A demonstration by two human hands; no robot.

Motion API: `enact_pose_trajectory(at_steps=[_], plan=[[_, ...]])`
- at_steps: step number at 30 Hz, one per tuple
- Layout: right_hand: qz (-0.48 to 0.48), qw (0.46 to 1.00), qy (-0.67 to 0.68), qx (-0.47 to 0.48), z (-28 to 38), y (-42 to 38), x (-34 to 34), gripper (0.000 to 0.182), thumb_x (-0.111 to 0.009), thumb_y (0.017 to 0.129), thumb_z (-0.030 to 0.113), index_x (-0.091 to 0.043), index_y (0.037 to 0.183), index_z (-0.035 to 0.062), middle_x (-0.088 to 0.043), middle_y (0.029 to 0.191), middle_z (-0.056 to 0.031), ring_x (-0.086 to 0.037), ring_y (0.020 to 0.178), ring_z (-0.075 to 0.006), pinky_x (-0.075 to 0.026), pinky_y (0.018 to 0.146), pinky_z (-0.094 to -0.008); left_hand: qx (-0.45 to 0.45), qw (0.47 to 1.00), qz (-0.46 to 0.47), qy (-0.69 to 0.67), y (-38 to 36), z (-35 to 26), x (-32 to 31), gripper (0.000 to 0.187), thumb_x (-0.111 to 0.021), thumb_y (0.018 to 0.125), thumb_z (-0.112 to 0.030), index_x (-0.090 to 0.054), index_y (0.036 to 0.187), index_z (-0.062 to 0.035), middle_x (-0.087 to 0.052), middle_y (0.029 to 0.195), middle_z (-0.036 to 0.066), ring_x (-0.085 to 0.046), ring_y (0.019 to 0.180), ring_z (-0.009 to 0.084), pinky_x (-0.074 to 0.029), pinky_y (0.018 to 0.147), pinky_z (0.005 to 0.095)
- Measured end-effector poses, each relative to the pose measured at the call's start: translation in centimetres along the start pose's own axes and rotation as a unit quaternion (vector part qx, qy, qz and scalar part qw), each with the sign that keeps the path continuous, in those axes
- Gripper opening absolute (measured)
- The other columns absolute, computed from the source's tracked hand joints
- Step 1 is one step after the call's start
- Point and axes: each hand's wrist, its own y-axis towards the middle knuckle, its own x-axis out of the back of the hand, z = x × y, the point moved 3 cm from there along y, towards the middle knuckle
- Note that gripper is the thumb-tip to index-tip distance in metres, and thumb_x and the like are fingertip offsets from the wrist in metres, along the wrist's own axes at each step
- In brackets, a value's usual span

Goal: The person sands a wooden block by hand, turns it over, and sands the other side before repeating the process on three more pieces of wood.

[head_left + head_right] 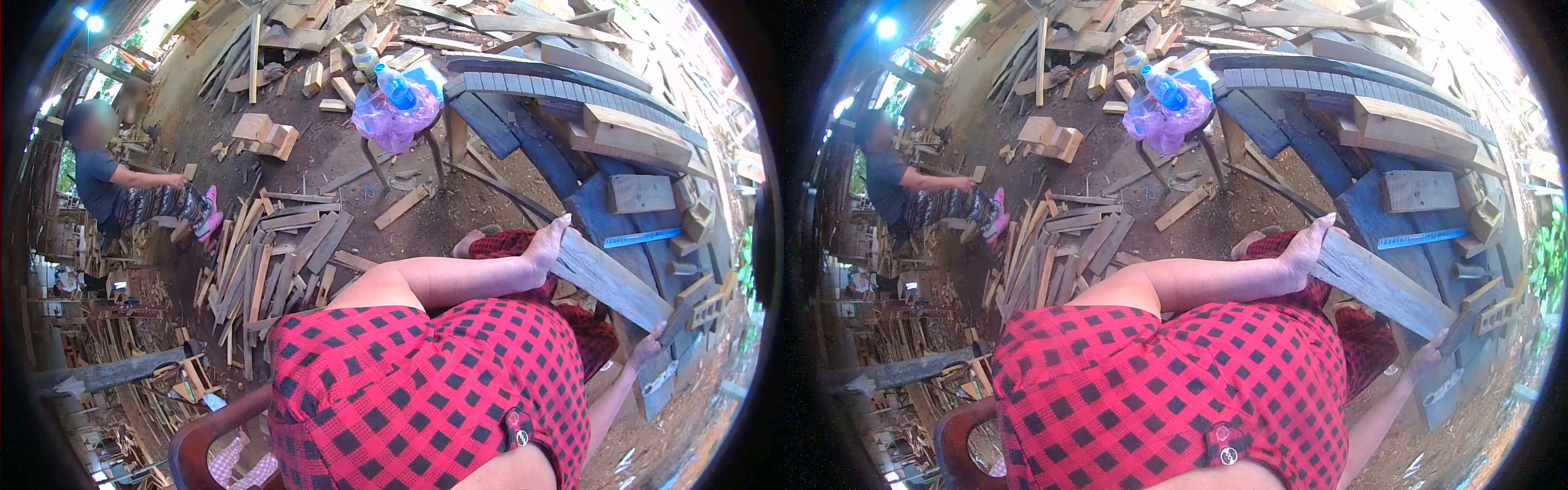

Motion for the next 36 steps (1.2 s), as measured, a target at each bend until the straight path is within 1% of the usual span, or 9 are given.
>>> enact_pose_trajectory(at_steps=[4, 9, 15, 19, 22, 25, 27, 31, 36], plan=[[0.010, 1.000, 0.021, -0.016, 1.2, -0.4, 0.1, 0.052, -0.048, 0.096, 0.034, -0.047, 0.126, -0.0087, -0.050, 0.128, -0.0266, -0.052, 0.113, -0.0348, -0.040, 0.096, -0.0395, 0.001, 1.000, 0.000, -0.003, -0.1, 0.0, 0.0, 0.055, -0.045, 0.088, -0.057, -0.061, 0.099, -0.0052, -0.064, 0.090, 0.009, -0.063, 0.083, 0.0203, -0.049, 0.079, 0.0357], [-0.010, 0.999, 0.028, 0.038, -0.1, 0.2, -0.2, 0.051, -0.048, 0.096, 0.033, -0.047, 0.126, -0.0088, -0.050, 0.128, -0.0263, -0.052, 0.113, -0.0353, -0.040, 0.097, -0.0396, 0.008, 1.000, -0.001, -0.006, -0.2, -0.1, -0.1, 0.056, -0.046, 0.088, -0.058, -0.061, 0.099, -0.0054, -0.064, 0.090, 0.009, -0.062, 0.084, 0.0207, -0.049, 0.079, 0.0361], [0.007, 1.000, 0.019, 0.011, 0.5, 0.0, 0.1, 0.052, -0.048, 0.096, 0.034, -0.048, 0.126, -0.0080, -0.050, 0.127, -0.0262, -0.052, 0.113, -0.0352, -0.040, 0.097, -0.0398, 0.007, 1.000, 0.002, -0.010, 0.0, 0.1, 0.1, 0.054, -0.047, 0.087, -0.057, -0.061, 0.098, -0.0058, -0.064, 0.089, 0.009, -0.062, 0.083, 0.0207, -0.049, 0.079, 0.0361], [-0.013, 0.999, -0.014, 0.038, 0.6, -0.1, 0.2, 0.053, -0.048, 0.096, 0.036, -0.048, 0.125, -0.0078, -0.052, 0.126, -0.0259, -0.053, 0.111, -0.0355, -0.041, 0.096, -0.0399, 0.012, 1.000, -0.002, -0.019, -0.1, 0.0, -0.1, 0.054, -0.049, 0.085, -0.057, -0.061, 0.098, -0.0062, -0.064, 0.088, 0.009, -0.062, 0.082, 0.0204, -0.049, 0.078, 0.0359], [0.008, 1.000, 0.011, 0.008, -0.2, 0.2, 0.0, 0.054, -0.047, 0.096, 0.037, -0.049, 0.124, -0.0079, -0.053, 0.124, -0.0256, -0.053, 0.110, -0.0361, -0.041, 0.095, -0.0399, 0.015, 1.000, -0.004, -0.025, -0.2, -0.1, -0.2, 0.054, -0.050, 0.085, -0.058, -0.061, 0.097, -0.0061, -0.064, 0.088, 0.009, -0.062, 0.082, 0.0204, -0.049, 0.078, 0.0359], [0.021, 1.000, 0.003, -0.009, 1.3, -0.3, 0.3, 0.053, -0.047, 0.096, 0.036, -0.048, 0.125, -0.0083, -0.052, 0.125, -0.0257, -0.052, 0.110, -0.0356, -0.040, 0.095, -0.0402, 0.012, 1.000, -0.004, -0.022, -0.2, 0.0, -0.2, 0.054, -0.050, 0.085, -0.057, -0.061, 0.097, -0.0060, -0.064, 0.088, 0.009, -0.062, 0.082, 0.0205, -0.049, 0.078, 0.0361], [-0.002, 0.998, 0.013, 0.056, 2.3, -0.4, 0.4, 0.051, -0.048, 0.096, 0.032, -0.045, 0.127, -0.0090, -0.050, 0.126, -0.0261, -0.051, 0.111, -0.0349, -0.040, 0.096, -0.0405, 0.007, 1.000, -0.004, -0.017, -0.3, -0.1, -0.2, 0.054, -0.050, 0.085, -0.057, -0.061, 0.097, -0.0060, -0.064, 0.088, 0.009, -0.062, 0.082, 0.0206, -0.049, 0.078, 0.0361], [-0.003, 0.999, -0.002, 0.053, 0.0, 0.5, 0.1, 0.049, -0.049, 0.096, 0.028, -0.044, 0.128, -0.0095, -0.049, 0.128, -0.0265, -0.051, 0.111, -0.0345, -0.039, 0.097, -0.0404, 0.014, 1.000, -0.009, -0.018, -0.4, -0.2, -0.3, 0.054, -0.050, 0.085, -0.057, -0.061, 0.096, -0.0061, -0.064, 0.089, 0.009, -0.063, 0.082, 0.0206, -0.049, 0.078, 0.0363], [0.009, 0.998, 0.042, 0.041, -0.6, 0.5, -0.1, 0.049, -0.049, 0.096, 0.027, -0.043, 0.129, -0.0093, -0.048, 0.129, -0.0262, -0.050, 0.113, -0.0344, -0.039, 0.098, -0.0395, 0.014, 1.000, -0.008, -0.018, -0.6, -0.3, -0.3, 0.054, -0.050, 0.085, -0.057, -0.061, 0.097, -0.0060, -0.064, 0.089, 0.009, -0.063, 0.082, 0.0205, -0.049, 0.078, 0.0364]])
